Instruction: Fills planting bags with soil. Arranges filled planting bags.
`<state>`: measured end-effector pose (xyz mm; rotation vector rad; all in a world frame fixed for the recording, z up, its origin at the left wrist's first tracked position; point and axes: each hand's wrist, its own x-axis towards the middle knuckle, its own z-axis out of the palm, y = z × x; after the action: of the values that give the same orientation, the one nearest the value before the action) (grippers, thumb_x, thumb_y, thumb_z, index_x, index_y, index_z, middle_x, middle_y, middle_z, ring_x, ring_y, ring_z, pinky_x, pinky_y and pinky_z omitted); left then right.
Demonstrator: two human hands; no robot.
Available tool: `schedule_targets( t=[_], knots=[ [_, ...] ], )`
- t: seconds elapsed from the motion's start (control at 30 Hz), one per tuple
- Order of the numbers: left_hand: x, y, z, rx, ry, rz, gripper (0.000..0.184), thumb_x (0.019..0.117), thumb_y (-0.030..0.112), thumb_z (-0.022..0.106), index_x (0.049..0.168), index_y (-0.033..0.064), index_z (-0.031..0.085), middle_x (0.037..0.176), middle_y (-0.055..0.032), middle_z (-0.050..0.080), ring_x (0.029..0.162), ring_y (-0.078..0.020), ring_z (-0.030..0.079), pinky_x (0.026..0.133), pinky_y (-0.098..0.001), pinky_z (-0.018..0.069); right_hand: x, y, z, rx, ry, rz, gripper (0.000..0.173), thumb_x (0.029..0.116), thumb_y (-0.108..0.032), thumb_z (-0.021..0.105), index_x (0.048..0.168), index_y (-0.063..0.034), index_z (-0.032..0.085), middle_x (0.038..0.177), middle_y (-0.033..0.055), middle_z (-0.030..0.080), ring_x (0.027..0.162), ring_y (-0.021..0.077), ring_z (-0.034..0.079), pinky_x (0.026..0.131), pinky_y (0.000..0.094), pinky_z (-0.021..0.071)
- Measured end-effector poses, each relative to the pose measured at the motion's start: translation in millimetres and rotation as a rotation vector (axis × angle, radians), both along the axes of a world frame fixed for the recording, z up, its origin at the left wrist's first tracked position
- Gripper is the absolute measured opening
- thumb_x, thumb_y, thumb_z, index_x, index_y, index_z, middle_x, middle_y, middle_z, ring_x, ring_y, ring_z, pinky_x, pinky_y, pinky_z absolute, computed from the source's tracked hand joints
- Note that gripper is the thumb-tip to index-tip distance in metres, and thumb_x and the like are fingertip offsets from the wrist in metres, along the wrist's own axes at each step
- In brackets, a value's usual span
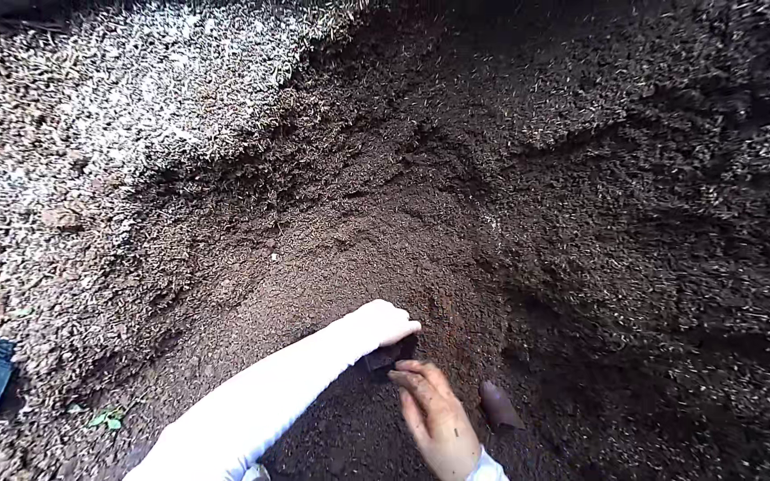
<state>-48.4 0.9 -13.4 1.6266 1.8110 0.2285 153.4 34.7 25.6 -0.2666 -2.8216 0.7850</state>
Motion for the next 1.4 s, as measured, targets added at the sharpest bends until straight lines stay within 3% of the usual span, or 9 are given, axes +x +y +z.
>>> schedule_targets(
  t=[0.1,0.23,0.43,0.7,0.8,0.93,1.13,1.3,1.4],
  knots=[
    [10,-18,4,-0.026,-0.088,-0.01,0.039,0.1138,0.022,0.033,0.142,0.0105,0.058,0.132,-0.0228,0.064,0.119,-0.0457,0.063,0.098,-0.0649,0.0476,-9,-29,22,-0.167,-0.461,-0.056,0.041,0.1,-0.002,0.049,0.138,0.0038,0.061,0.149,0.0203,0.055,0.14,0.0289,0.053,0.118,0.0385,0.0416],
    [34,-50,-2,0.052,-0.114,-0.078,0.036,0.1108,0.011,0.04,0.143,0.0141,0.055,0.124,-0.0238,0.065,0.107,-0.047,0.067,0.086,-0.0643,0.0521,-12,-50,-2,-0.15,-0.89,-0.15,0.081,0.1049,-0.035,0.056,0.16,0.0094,0.016,0.169,0.0293,0.01,0.16,0.0353,0.011,0.13,0.0416,0.0165],
    [79,-71,-27,0.111,-0.201,-0.19,0.036,0.1092,0.006,0.041,0.142,0.0101,0.055,0.117,-0.0256,0.067,0.101,-0.046,0.069,0.085,-0.0618,0.0539,12,-68,-64,0.021,-0.941,-0.109,0.073,0.0995,-0.06,0.052,0.133,0.0026,0.065,0.143,0.0257,0.059,0.142,0.0407,0.049,0.12,0.0547,0.0345],
    [75,-57,-36,0.094,-0.253,-0.084,0.034,0.1102,0.008,0.038,0.141,0.0068,0.053,0.118,-0.0252,0.066,0.106,-0.0446,0.068,0.089,-0.0601,0.0531,-25,-50,-76,0.027,-1.01,0.009,0.062,0.0983,-0.052,0.055,0.13,-0.0002,0.067,0.135,0.0272,0.064,0.13,0.0437,0.058,0.108,0.0656,0.0424],
    [67,-43,-32,0.114,-0.282,0.016,0.032,0.1121,0.016,0.037,0.136,0.0062,0.057,0.118,-0.0239,0.068,0.109,-0.0441,0.068,0.091,-0.0622,0.0523,-58,-42,-43,0.002,-1.242,0.018,0.058,0.1052,-0.043,0.053,0.145,-0.0003,0.055,0.151,0.0269,0.05,0.145,0.0422,0.043,0.119,0.0626,0.029],
    [21,-25,-4,0.152,-0.271,0.298,0.038,0.1127,0.028,0.039,0.13,0.0028,0.061,0.116,-0.0251,0.069,0.113,-0.0433,0.067,0.097,-0.062,0.0512,-63,23,-49,0.007,-0.845,0.121,0.06,0.1017,-0.05,0.057,0.136,-0.0014,0.062,0.14,0.0232,0.061,0.135,0.0362,0.056,0.116,0.0536,0.0415],
    [-18,-34,-9,0.037,-0.178,0.539,0.038,0.1117,0.021,0.041,0.145,0.0053,0.05,0.126,-0.0262,0.066,0.12,-0.0429,0.065,0.103,-0.0604,0.0495,-35,90,-56,-0.951,0.049,-0.508,0.043,0.1093,-0.016,0.034,0.136,0.0102,0.054,0.131,0.0185,0.066,0.116,0.0202,0.068,0.1,0.0359,0.0559],
    [-12,-37,-4,0.079,-0.053,0.558,0.027,0.1079,0.01,0.046,0.128,0.0013,0.061,0.124,-0.0243,0.061,0.108,-0.0391,0.067,0.092,-0.0533,0.0558,-15,104,-164,-1.764,-0.004,-1.161,0.086,0.1069,-0.064,0.012,0.15,0.0074,0.033,0.142,0.0276,0.054,0.121,0.0298,0.062,0.099,0.0393,0.0524],
    [-7,-32,6,-0.091,-0.307,0.798,0.039,0.1082,0.029,0.047,0.142,0.0115,0.054,0.13,-0.0172,0.065,0.109,-0.0361,0.068,0.09,-0.0592,0.0537,-47,115,-185,-1.903,0.241,-1.254,0.094,0.1026,-0.072,0.012,0.148,0.0074,0.031,0.138,0.0285,0.051,0.117,0.0316,0.06,0.097,0.0424,0.0516]
  ],
)
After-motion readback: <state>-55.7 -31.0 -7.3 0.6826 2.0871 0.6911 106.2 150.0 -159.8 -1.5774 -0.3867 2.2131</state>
